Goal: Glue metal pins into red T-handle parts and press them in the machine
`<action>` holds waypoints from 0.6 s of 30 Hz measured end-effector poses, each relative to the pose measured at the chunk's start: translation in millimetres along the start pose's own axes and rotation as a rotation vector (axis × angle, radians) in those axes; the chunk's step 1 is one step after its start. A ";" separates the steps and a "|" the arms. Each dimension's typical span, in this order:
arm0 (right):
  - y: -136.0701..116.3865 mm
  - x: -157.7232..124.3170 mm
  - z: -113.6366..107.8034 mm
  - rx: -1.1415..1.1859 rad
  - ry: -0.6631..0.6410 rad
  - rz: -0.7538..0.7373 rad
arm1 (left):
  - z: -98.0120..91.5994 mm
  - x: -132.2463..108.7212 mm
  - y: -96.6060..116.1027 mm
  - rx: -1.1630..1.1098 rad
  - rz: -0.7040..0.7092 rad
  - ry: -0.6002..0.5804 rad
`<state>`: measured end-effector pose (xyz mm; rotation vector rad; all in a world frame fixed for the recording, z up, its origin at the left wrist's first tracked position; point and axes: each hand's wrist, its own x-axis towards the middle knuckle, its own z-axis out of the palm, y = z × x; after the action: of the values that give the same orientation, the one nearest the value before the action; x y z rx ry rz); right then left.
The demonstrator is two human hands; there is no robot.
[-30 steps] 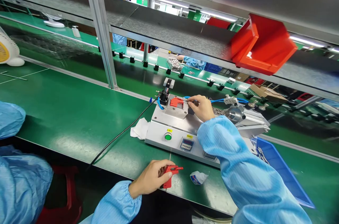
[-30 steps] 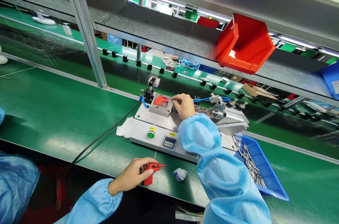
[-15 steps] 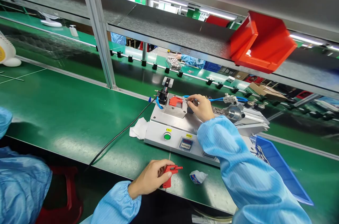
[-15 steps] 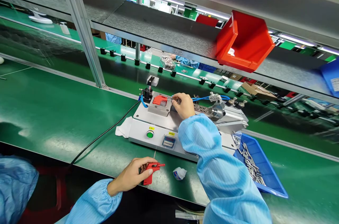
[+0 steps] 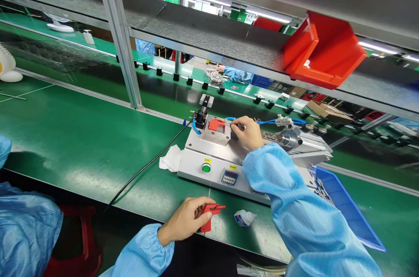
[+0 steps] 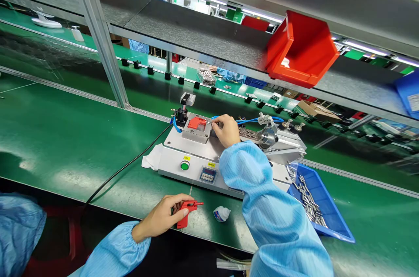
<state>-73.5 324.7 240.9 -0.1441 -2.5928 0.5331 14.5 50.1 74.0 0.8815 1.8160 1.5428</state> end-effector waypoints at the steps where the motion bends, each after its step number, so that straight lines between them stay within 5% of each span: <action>1: 0.0 -0.3 0.2 -0.001 -0.001 0.003 | -0.1 0.0 0.1 0.001 0.000 0.000; 18: 0.6 -2.0 2.5 0.012 0.006 -0.010 | 0.1 -0.8 0.9 0.023 0.019 0.000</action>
<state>-72.9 324.0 237.7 -0.1292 -2.5823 0.5438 15.2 49.7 74.9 0.9122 1.8339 1.5368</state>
